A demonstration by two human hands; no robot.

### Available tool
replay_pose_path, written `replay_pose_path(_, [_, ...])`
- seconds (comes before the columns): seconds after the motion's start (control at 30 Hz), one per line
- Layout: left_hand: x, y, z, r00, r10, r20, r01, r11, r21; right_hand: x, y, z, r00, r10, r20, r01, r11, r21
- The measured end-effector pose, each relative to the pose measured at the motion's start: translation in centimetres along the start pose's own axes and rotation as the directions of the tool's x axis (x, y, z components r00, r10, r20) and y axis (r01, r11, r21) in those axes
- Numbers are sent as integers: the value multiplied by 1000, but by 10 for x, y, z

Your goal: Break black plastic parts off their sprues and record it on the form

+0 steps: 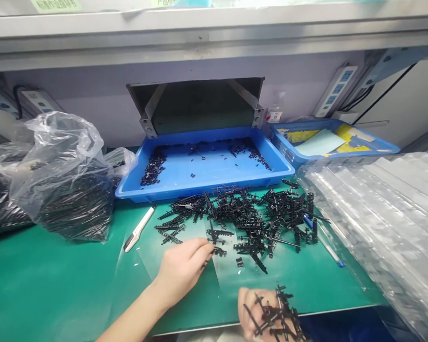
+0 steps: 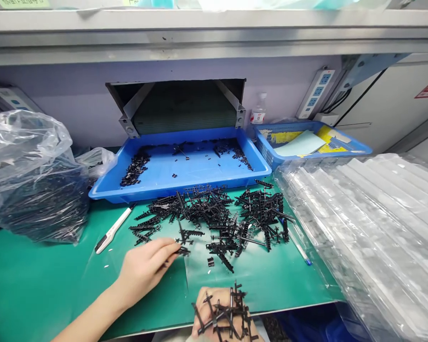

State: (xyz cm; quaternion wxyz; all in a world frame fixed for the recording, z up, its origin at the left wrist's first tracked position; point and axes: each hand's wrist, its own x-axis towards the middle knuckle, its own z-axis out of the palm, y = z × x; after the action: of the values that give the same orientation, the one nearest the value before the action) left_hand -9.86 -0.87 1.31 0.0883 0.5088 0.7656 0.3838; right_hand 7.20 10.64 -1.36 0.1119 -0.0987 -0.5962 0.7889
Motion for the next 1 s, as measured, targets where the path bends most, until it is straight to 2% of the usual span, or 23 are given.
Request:
replay_pose_path(0.07, [-15, 8, -13, 974, -226, 31, 226, 945, -235, 3, 2, 0, 992, -113, -52, 118, 989, 87])
replay_pose_path(0.1, [-23, 12, -17, 936, -336, 101, 349, 859, -375, 6, 5, 1, 981, -159, -108, 173, 976, 133])
replay_pose_path(0.13, [-30, 16, -19, 885, -424, 193, 460, 730, -505, 8, 9, 3, 969, -179, -168, 207, 964, 167])
replay_pose_path(0.2, [-43, 24, -18, 774, -508, 379, 606, 418, -677, 14, 15, 8, 967, -124, -222, 167, 968, 186])
replay_pose_path(0.27, [-52, 29, -13, 707, -518, 481, 644, 189, -742, 19, 19, 15, 992, -8, -128, 32, 983, 181])
replay_pose_path(0.33, [-58, 29, -7, 689, -507, 518, 633, 74, -770, 20, 23, 20, 995, 94, 31, -98, 977, 187])
replay_pose_path(0.4, [-62, 25, 0, 709, -455, 540, 606, 0, -795, 18, 26, 23, 983, 132, 125, -155, 969, 194])
replay_pose_path(0.5, [-66, 17, 11, 734, -346, 585, 591, -100, -801, 15, 28, 25, 982, 141, 129, -165, 965, 205])
replay_pose_path(0.57, [-66, 15, 16, 728, -344, 593, 590, -125, -798, 14, 28, 25, 981, 150, 123, -175, 958, 228])
replay_pose_path(0.67, [-60, 19, 17, 699, -519, 493, 527, -93, -845, 16, 28, 26, 990, 140, -12, -133, 961, 244])
replay_pose_path(0.73, [-56, 24, 17, 679, -599, 425, 439, -132, -889, 17, 32, 26, 983, 117, -139, -81, 968, 239])
replay_pose_path(0.8, [-55, 29, 19, 677, -599, 428, 386, -207, -899, 17, 40, 26, 963, 101, -250, -35, 966, 256])
replay_pose_path(0.87, [-56, 34, 25, 667, -591, 453, 394, -237, -888, 15, 48, 26, 932, 106, -347, -6, 961, 278])
replay_pose_path(0.93, [-58, 36, 30, 627, -624, 466, 429, -223, -875, 14, 50, 27, 908, 112, -405, 11, 957, 289])
replay_pose_path(1.0, [-57, 37, 34, 589, -661, 466, 454, -206, -867, 14, 46, 26, 908, 127, -400, -10, 959, 283])
